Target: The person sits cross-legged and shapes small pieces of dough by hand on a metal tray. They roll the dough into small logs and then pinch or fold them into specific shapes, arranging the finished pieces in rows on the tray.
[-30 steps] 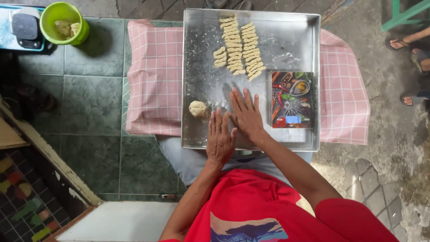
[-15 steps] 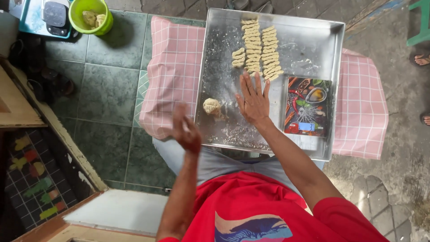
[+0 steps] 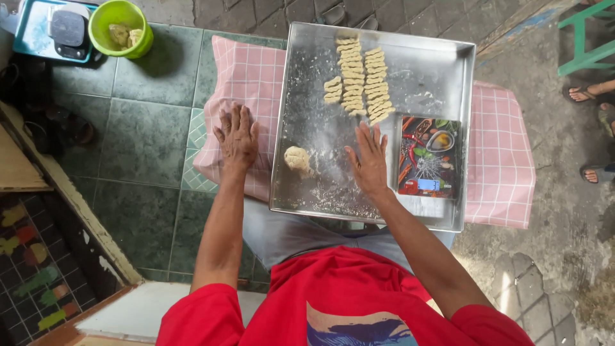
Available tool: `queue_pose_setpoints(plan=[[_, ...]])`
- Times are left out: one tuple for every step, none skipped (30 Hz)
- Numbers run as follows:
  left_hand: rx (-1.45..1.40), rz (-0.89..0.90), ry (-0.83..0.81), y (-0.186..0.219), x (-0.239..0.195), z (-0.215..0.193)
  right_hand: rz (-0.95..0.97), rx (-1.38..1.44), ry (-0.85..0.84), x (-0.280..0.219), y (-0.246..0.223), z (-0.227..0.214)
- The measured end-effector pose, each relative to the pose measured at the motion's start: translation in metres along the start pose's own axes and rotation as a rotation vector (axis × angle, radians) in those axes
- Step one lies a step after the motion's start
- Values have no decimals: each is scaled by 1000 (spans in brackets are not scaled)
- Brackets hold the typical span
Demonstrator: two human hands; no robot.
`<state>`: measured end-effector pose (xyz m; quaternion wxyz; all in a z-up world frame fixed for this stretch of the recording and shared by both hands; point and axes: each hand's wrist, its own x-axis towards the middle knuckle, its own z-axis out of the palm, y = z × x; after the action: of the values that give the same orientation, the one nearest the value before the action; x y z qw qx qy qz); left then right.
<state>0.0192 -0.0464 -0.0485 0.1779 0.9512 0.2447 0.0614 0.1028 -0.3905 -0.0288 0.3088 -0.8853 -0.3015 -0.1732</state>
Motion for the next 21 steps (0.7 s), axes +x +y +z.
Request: queue_pose_setpoints(plan=[[0,-1,0,3,-9,3,0,1,-1,-2,-2,0],[-27,-16,116,7,-13,4,16,60,43,0,-4,0],[-54,-30,233,12,-17,5,31,119,87,3,-5,0],[-50,-27,228,33,-35,-12,38,121,87,5,-8,3],[-139,-38,191,55,-52,-28,61,177,102,6,-11,5],[-230,-48,152,78,-69,-43,85,231,117,8,-13,7],[-227,-44,146,87,-84,-40,93,230,118,6,-11,11],[-213,-23,145,97,-98,-35,-2,53,80,5,-9,13],[-198,-3,143,107,-113,-31,-96,-123,40,4,-6,16],[-201,4,144,120,-129,-26,-94,-128,45,1,-11,9],[-139,88,179,133,-144,-22,-60,-216,-123,-2,-16,1],[-73,166,215,143,-161,-18,-28,-299,-294,-5,-23,-4],[-73,168,218,152,-169,-13,-28,-299,-291,-7,-23,-6],[-137,238,160,160,-182,-8,-41,-299,-342,-13,-25,-8],[-201,308,102,167,-196,-4,-54,-299,-393,-19,-28,-10],[-198,305,104,169,-200,2,-57,-297,-392,-21,-29,-9],[-135,329,152,170,-206,8,-71,-284,-372,-23,-31,-8],[-73,348,203,173,-210,13,-90,-270,-352,-23,-32,-8],[-71,341,210,173,-209,15,-100,-268,-351,-14,-28,-2],[-65,368,199,171,-209,17,-92,-275,-391,-6,-25,4],[-60,395,187,171,-209,19,-84,-282,-432,2,-21,9]])
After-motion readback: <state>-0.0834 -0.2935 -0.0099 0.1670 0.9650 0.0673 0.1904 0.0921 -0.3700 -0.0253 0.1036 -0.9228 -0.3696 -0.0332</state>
